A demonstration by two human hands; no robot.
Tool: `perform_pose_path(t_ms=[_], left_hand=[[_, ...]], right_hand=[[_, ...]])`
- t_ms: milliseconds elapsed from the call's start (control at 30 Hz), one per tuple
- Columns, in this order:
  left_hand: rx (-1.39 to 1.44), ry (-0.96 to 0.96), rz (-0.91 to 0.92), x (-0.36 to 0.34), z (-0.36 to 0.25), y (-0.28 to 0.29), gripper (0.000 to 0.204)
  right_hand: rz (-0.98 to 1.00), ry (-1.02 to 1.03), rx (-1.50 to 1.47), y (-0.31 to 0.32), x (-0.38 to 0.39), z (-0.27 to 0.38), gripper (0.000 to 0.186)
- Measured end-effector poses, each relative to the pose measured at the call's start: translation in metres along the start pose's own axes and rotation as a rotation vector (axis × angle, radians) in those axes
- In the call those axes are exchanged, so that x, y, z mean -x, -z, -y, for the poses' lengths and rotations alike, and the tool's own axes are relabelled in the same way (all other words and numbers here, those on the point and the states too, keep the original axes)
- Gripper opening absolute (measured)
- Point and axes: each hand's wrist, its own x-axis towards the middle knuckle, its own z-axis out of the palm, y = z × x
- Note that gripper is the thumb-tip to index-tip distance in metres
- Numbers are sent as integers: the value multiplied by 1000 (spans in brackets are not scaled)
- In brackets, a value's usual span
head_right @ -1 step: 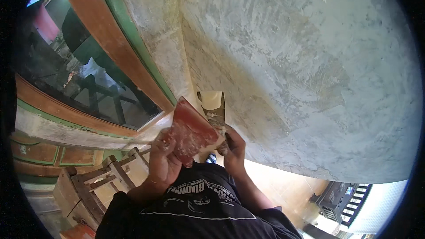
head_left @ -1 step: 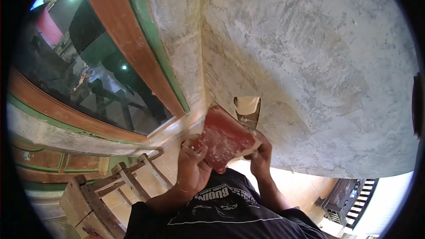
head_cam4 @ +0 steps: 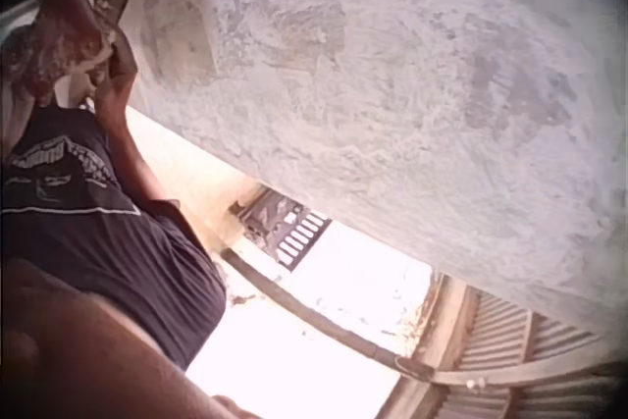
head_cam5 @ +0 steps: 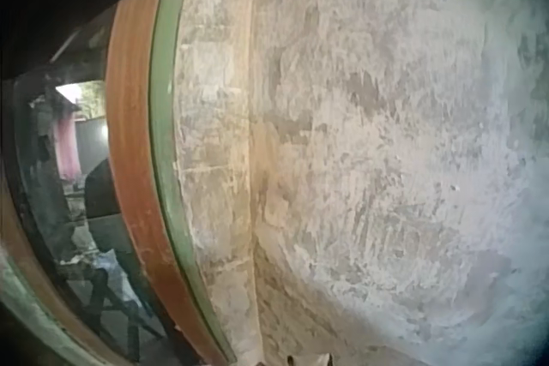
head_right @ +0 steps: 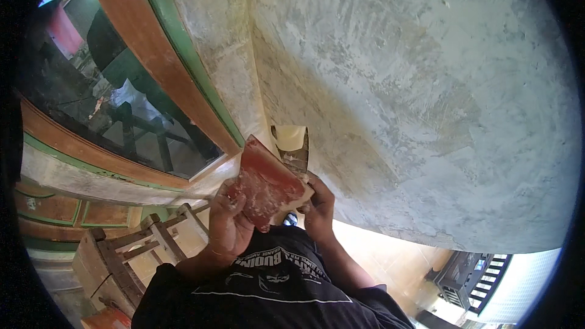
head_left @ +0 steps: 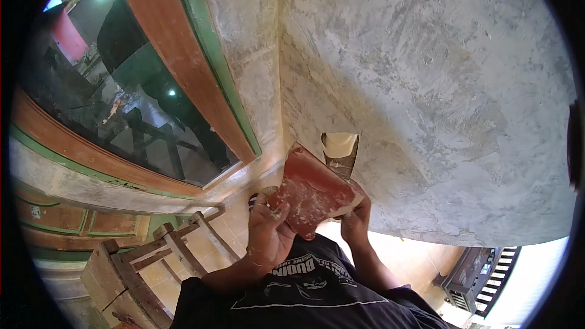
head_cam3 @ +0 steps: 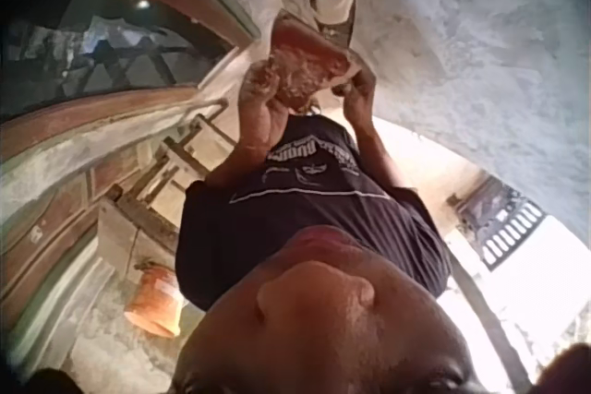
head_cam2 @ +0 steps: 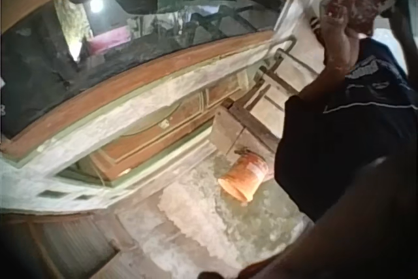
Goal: The person applies putty to a concrete wall using a red spreader and a metal tool, then uses the metal tool to mix more putty inside an orange bucket sitting on a wooden stool.
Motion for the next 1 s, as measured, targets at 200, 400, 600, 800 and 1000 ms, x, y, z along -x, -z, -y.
perform_pose_path(t_ms=[200,400,600,800,1000], left_hand=[[10,-67,38,-1,4,0,29],[37,-157,73,-12,-10,0,29],[15,-243,97,-21,-21,9,31],[-111,-419,40,-38,-36,6,32],[160,-166,107,-101,-49,30,26]], right_hand=[[-62,129,66,-21,0,-24,33],[-9,85,86,-33,-4,-23,30],[126,-103,-53,-42,-8,14,25],[215,-409,-227,-31,-3,37,36],[134,-447,-289,-5,-2,35,44]])
